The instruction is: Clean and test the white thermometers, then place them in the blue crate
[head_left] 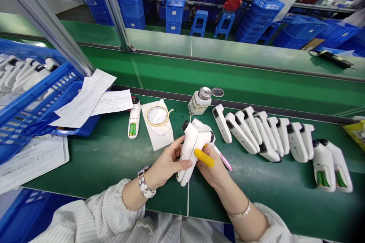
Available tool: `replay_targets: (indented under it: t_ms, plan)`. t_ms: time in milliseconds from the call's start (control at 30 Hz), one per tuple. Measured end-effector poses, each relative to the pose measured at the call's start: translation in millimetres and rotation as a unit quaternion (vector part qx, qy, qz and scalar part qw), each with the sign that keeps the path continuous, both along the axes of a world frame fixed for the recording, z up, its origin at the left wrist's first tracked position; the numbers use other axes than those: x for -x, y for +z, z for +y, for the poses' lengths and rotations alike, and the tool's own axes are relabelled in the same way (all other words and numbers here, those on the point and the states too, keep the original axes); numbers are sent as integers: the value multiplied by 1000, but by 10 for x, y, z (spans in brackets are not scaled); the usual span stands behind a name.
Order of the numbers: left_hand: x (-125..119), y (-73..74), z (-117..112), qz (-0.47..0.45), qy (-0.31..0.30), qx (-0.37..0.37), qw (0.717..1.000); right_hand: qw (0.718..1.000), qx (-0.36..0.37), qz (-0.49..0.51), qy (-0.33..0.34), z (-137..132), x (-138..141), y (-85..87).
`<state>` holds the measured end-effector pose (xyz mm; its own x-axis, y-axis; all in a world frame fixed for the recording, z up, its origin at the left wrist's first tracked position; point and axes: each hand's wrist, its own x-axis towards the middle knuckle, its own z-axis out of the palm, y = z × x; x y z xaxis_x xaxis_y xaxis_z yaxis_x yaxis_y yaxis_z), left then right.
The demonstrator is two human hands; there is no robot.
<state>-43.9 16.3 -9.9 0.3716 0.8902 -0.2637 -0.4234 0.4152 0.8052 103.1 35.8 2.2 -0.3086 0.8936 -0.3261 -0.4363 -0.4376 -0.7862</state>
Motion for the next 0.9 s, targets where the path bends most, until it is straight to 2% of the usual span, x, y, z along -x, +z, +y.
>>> replay_targets:
  t_ms: [133, 300, 400, 600, 667, 833, 900]
  plan:
    - [-2, 42, 12, -36, 14, 36, 999, 1000, 15, 15, -7, 4, -20, -47]
    - [23, 87, 28, -57, 72, 69, 993, 999, 20, 29, -23, -11, -23, -78]
    - [44, 123, 39, -102, 109, 75, 986, 999, 13, 22, -25, -27, -7, -59]
    - [122, 172, 125, -223, 187, 107, 951, 987, 143, 39, -65, 31, -15, -23]
    - [197, 182, 180, -245, 228, 96, 938, 985, 150, 55, -66, 65, -21, -20]
    - [437, 225, 332, -246, 382, 4, 891, 987, 137, 51, -62, 38, 43, -56]
    - [469, 248, 362, -235, 404, -9, 884, 984, 151, 66, -63, -7, 117, -81]
